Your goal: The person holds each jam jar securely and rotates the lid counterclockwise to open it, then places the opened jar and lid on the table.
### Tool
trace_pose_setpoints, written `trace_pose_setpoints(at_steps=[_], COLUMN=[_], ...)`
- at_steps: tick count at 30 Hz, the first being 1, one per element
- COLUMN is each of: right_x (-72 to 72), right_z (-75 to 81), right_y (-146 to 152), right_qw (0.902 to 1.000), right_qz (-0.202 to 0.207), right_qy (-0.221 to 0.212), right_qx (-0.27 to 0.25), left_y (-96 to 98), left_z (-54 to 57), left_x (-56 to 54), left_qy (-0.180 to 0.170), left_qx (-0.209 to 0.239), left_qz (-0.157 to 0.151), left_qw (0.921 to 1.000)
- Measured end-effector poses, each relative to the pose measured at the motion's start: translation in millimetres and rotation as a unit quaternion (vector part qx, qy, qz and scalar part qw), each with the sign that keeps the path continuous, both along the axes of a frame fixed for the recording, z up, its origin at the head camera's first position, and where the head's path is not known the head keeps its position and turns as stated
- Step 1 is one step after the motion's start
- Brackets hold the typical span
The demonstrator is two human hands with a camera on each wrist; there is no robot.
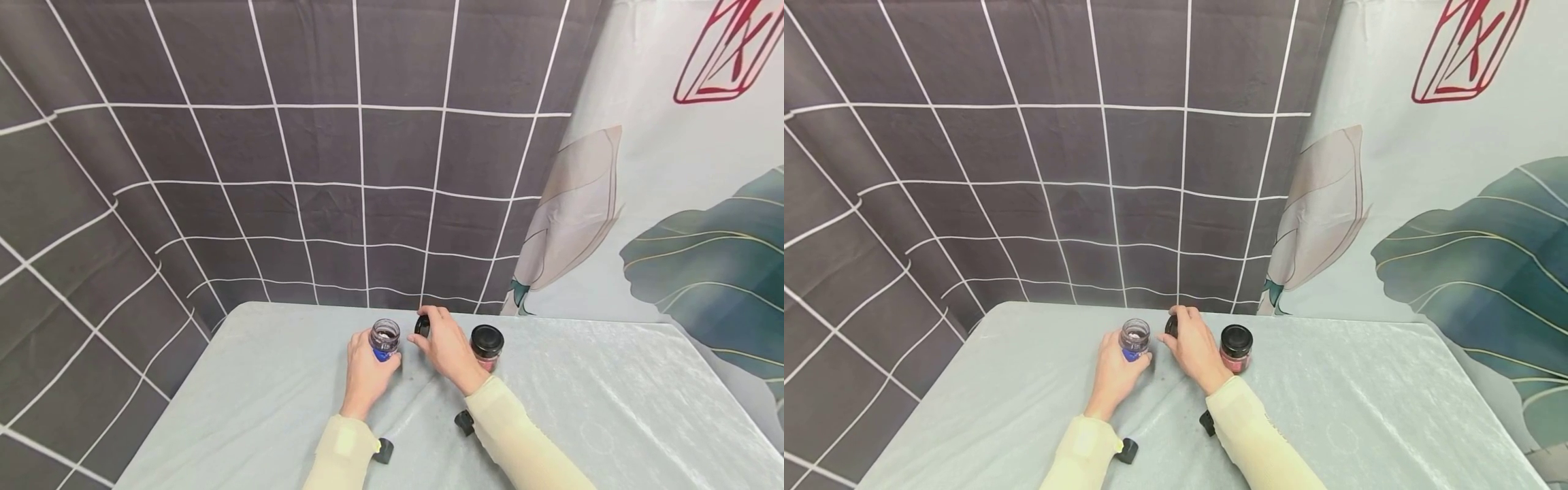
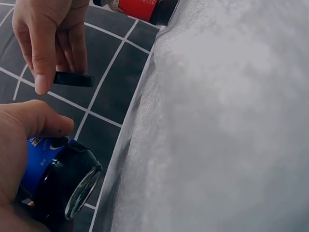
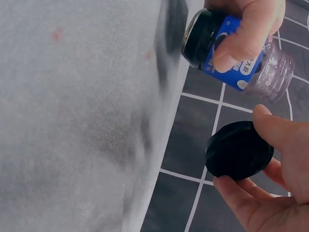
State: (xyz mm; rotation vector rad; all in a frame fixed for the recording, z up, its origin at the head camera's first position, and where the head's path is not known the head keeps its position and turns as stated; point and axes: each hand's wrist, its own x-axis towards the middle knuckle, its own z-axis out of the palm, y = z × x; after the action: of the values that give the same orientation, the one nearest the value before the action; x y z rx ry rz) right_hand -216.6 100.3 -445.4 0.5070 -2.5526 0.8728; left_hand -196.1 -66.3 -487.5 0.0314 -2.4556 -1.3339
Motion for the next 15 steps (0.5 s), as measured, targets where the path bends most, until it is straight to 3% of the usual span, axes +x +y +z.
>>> trace_pose_setpoints(at_steps=[15], right_x=[-2.3], right_z=[-5.5], right_y=[-2.3], right_qw=[0.9999], right_qz=[0.011], right_qy=[0.007], right_qx=[-0.004], left_y=[-3.4], left_z=[2.4], left_x=[-0.1], left_qy=[-0.015], left_qx=[0.006], left_qz=[0.001], left_qw=[0.9999])
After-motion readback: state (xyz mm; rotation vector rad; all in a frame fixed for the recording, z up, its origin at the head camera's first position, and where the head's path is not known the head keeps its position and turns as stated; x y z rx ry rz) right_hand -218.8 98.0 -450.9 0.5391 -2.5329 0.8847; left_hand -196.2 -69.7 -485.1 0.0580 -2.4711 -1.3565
